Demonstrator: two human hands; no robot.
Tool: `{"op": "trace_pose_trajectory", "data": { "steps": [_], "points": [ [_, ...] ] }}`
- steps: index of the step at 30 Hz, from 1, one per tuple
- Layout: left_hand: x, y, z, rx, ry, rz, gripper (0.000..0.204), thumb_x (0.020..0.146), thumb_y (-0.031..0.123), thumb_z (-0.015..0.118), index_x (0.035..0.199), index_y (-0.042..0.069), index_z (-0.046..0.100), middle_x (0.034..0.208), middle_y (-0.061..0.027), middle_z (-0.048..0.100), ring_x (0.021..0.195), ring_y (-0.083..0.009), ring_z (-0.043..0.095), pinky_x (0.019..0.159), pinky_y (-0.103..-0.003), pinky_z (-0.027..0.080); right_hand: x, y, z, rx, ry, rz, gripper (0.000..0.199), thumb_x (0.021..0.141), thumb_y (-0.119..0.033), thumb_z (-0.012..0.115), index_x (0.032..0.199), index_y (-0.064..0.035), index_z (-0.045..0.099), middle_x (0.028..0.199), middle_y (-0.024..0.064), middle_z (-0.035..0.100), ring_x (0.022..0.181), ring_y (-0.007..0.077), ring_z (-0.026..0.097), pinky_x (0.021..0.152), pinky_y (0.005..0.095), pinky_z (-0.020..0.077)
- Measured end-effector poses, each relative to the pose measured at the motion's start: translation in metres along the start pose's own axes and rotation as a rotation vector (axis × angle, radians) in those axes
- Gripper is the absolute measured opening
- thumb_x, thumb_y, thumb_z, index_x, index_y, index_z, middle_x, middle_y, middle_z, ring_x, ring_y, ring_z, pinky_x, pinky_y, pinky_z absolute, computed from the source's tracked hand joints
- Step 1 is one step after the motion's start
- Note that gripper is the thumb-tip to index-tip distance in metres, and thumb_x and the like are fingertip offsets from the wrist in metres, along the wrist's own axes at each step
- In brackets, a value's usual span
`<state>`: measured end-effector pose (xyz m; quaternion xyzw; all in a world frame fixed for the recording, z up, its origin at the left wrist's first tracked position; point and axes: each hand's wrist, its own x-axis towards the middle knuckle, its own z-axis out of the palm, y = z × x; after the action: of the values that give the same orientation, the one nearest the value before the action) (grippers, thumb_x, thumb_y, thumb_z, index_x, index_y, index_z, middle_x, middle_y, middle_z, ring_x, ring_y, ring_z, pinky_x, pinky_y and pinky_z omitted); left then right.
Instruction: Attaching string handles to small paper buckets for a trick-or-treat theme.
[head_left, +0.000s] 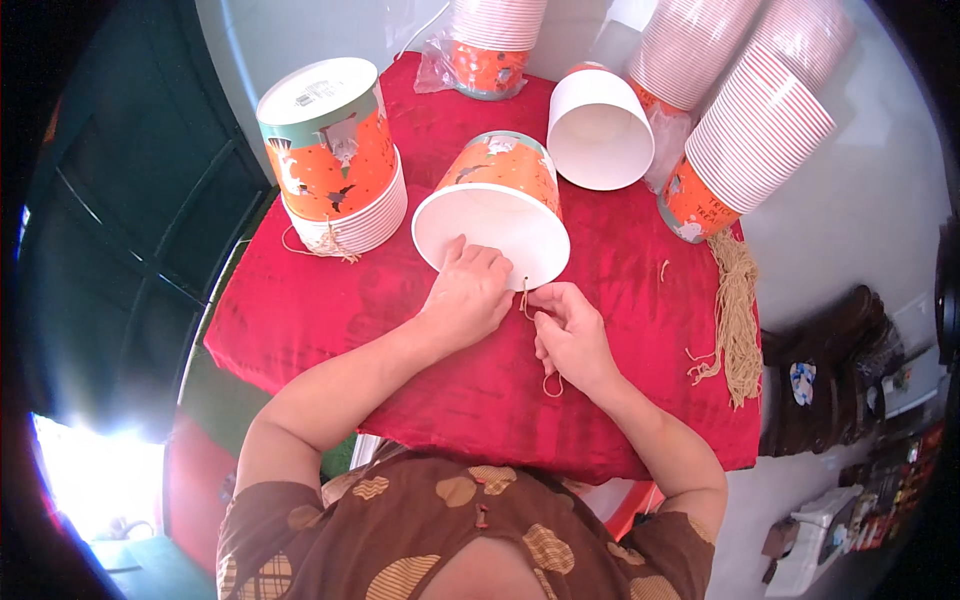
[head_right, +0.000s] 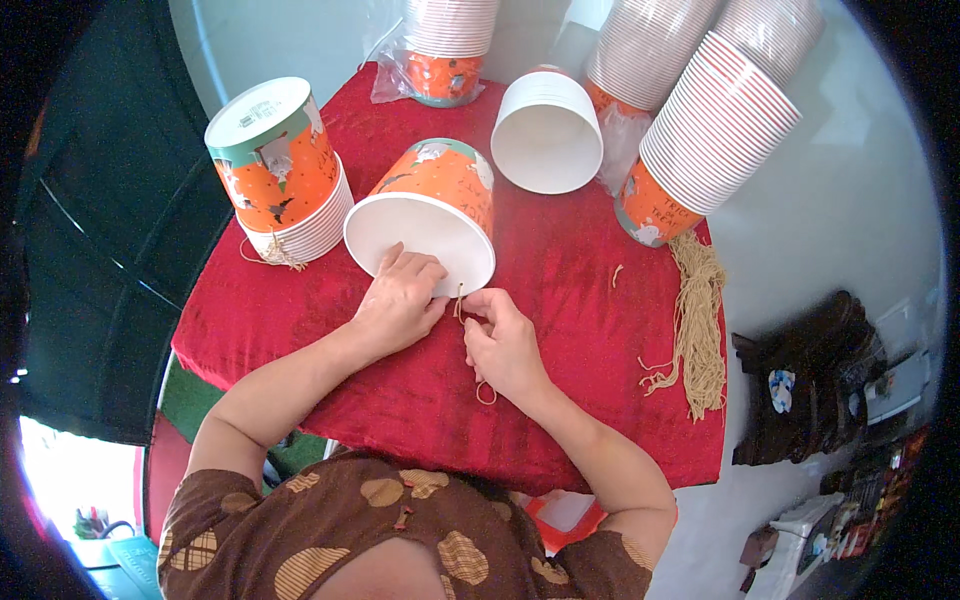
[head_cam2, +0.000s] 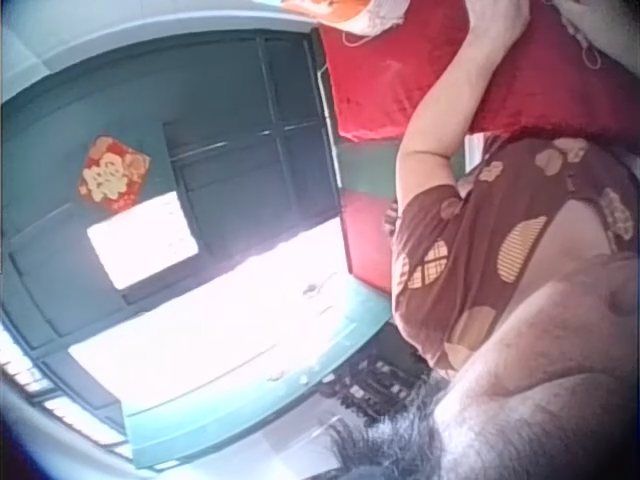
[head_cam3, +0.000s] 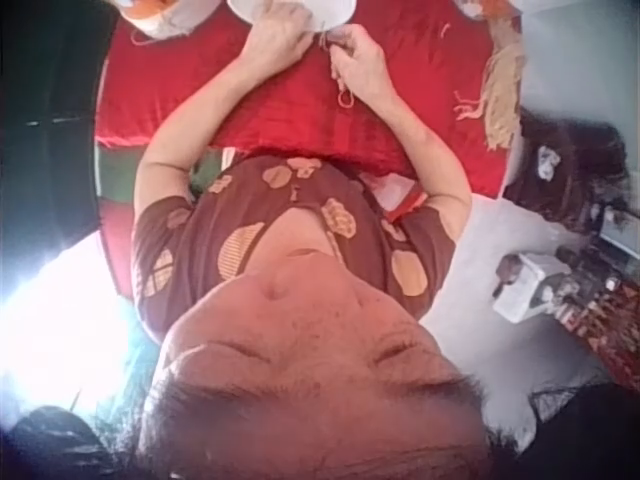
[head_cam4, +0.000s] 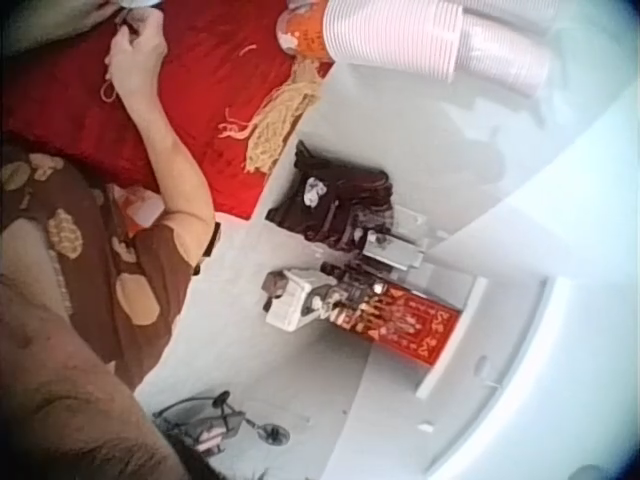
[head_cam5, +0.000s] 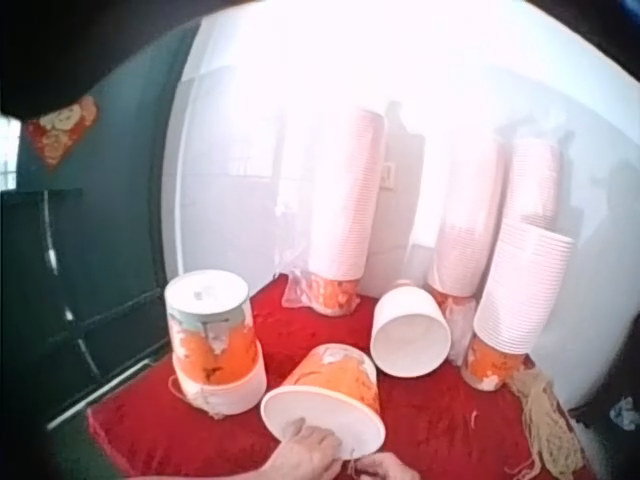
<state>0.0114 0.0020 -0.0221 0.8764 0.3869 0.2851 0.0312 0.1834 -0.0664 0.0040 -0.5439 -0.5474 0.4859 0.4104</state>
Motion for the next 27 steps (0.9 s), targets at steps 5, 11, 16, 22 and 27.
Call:
{"op": "trace_pose_trajectory", "data": {
  "steps": [5, 11, 16, 22, 27],
  "points": [
    [0.003, -0.002, 0.0, -0.017, 0.051, 0.02, 0.034, 0.071, 0.008, 0.07, 0.1, -0.001, 0.057, 0.101, -0.0175, 0.062, 0.101, -0.0337, 0.057, 0.097, -0.047, 0.04, 0.008, 0.005, 0.0, 0.01, 0.042, 0.045, 0.028, 0.089, 0.001, 0.049, 0.116, 0.0043, 0.042, 0.083, 0.0127, 0.061, 0.05, 0.0105, 0.054, 0.035, 0.0252, 0.0416],
    [0.004, -0.001, -0.001, -0.043, 0.116, 0.004, 0.034, 0.07, 0.007, 0.07, 0.1, -0.001, 0.056, 0.095, -0.018, 0.061, 0.094, -0.0363, 0.058, 0.09, -0.045, 0.044, 0.014, 0.005, 0.001, 0.106, 0.012, 0.17, 0.027, 0.092, -0.007, 0.053, 0.115, 0.0055, 0.048, 0.071, 0.0084, 0.06, 0.047, 0.0098, 0.05, 0.035, 0.0257, 0.036],
    [0.003, -0.001, 0.001, -0.097, 0.133, -0.004, 0.03, 0.072, 0.007, 0.069, 0.098, -0.001, 0.055, 0.092, -0.0187, 0.061, 0.09, -0.037, 0.059, 0.087, -0.045, 0.045, 0.02, 0.024, -0.003, -0.35, 0.106, -0.284, 0.011, 0.09, -0.008, 0.056, 0.089, 0.0015, 0.062, 0.066, 0.015, 0.06, 0.058, 0.0192, 0.062, 0.053, 0.0342, 0.0456],
    [0.0, -0.002, 0.004, -0.142, 0.132, 0.025, 0.024, 0.076, 0.005, 0.066, 0.096, -0.001, 0.055, 0.088, -0.0191, 0.061, 0.087, -0.0382, 0.06, 0.086, -0.046, 0.045, 0.009, 0.024, 0.0, -0.469, 0.148, -0.46, 0.008, 0.087, -0.008, 0.06, 0.089, -0.0001, 0.061, 0.074, 0.0202, 0.063, 0.064, 0.0329, 0.064, 0.057, 0.0393, 0.049],
    [0.0, -0.002, 0.003, -0.172, 0.158, 0.03, 0.021, 0.078, 0.005, 0.065, 0.095, 0.0, 0.053, 0.084, -0.0188, 0.061, 0.081, -0.0386, 0.061, 0.085, -0.049, 0.045, 0.006, 0.025, -0.002, -0.538, 0.182, -0.48, 0.008, 0.086, -0.006, 0.06, 0.091, -0.0009, 0.058, 0.071, 0.0193, 0.062, 0.062, 0.0334, 0.064, 0.055, 0.0409, 0.0494]
  ]
}}
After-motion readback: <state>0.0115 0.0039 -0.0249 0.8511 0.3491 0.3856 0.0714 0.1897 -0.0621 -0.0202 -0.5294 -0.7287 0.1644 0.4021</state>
